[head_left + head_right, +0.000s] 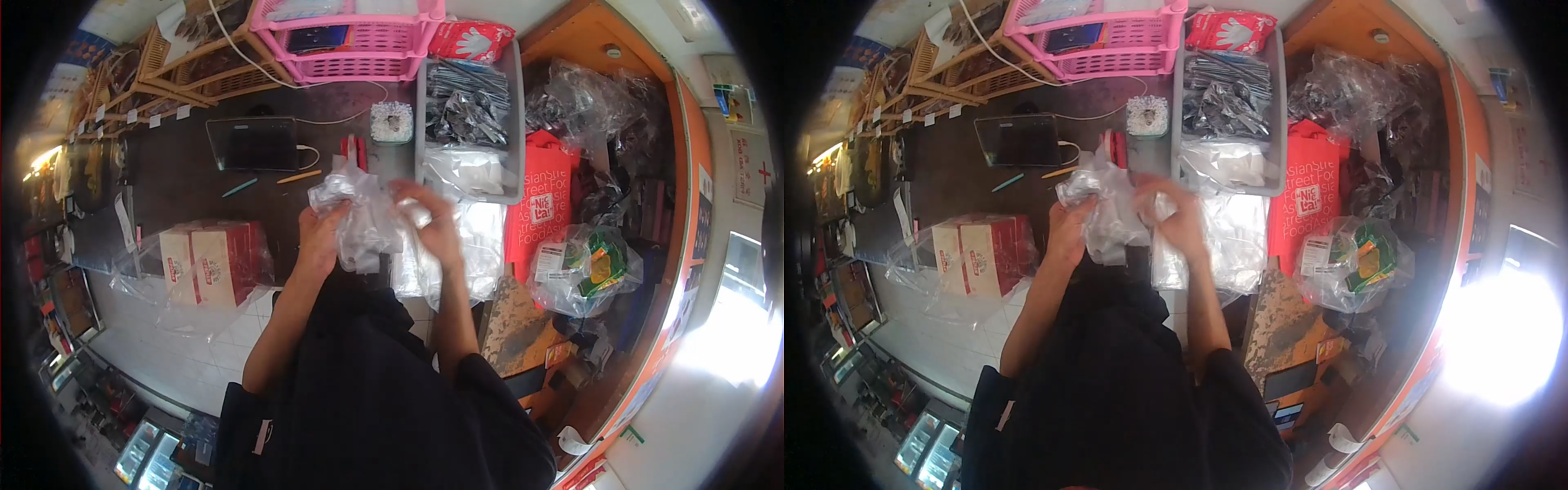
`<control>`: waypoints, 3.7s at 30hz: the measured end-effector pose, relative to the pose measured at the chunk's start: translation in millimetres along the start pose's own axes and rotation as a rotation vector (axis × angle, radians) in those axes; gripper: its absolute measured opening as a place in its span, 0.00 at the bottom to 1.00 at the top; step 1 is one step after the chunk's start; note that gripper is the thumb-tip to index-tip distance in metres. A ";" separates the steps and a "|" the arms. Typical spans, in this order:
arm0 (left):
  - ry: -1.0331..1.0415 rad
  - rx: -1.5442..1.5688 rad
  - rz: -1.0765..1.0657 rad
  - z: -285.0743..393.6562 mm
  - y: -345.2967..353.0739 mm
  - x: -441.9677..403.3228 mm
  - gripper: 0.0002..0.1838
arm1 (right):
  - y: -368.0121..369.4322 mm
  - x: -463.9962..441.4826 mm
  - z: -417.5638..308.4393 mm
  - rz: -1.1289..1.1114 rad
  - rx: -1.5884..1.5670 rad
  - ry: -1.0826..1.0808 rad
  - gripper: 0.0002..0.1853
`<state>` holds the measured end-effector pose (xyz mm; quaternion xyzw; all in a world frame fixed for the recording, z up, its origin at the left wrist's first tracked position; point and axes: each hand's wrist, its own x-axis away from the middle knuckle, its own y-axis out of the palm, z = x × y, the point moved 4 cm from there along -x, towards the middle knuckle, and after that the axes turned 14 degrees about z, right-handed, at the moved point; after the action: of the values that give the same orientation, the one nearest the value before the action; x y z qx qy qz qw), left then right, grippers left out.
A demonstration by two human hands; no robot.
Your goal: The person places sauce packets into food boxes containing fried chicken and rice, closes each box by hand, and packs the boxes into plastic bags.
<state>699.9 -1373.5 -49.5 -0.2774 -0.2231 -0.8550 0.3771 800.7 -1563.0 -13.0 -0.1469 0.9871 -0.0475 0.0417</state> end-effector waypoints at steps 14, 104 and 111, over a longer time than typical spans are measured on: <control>-0.071 0.131 0.026 15.0 -39.5 0.3 0.16 | -115.0 -61.5 132.0 0.376 0.611 0.211 0.07; 0.245 0.067 -0.369 269.1 -494.3 36.9 0.23 | 398.3 121.4 -231.6 -0.253 0.982 -0.352 0.12; 0.229 0.005 -0.232 279.3 -485.1 46.1 0.25 | 345.7 156.7 -129.3 0.320 1.359 -0.343 0.20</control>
<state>386.7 -933.7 105.1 -0.1495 -0.2112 -0.9183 0.2995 539.9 -1269.3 68.0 0.0526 0.7282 -0.6210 0.2850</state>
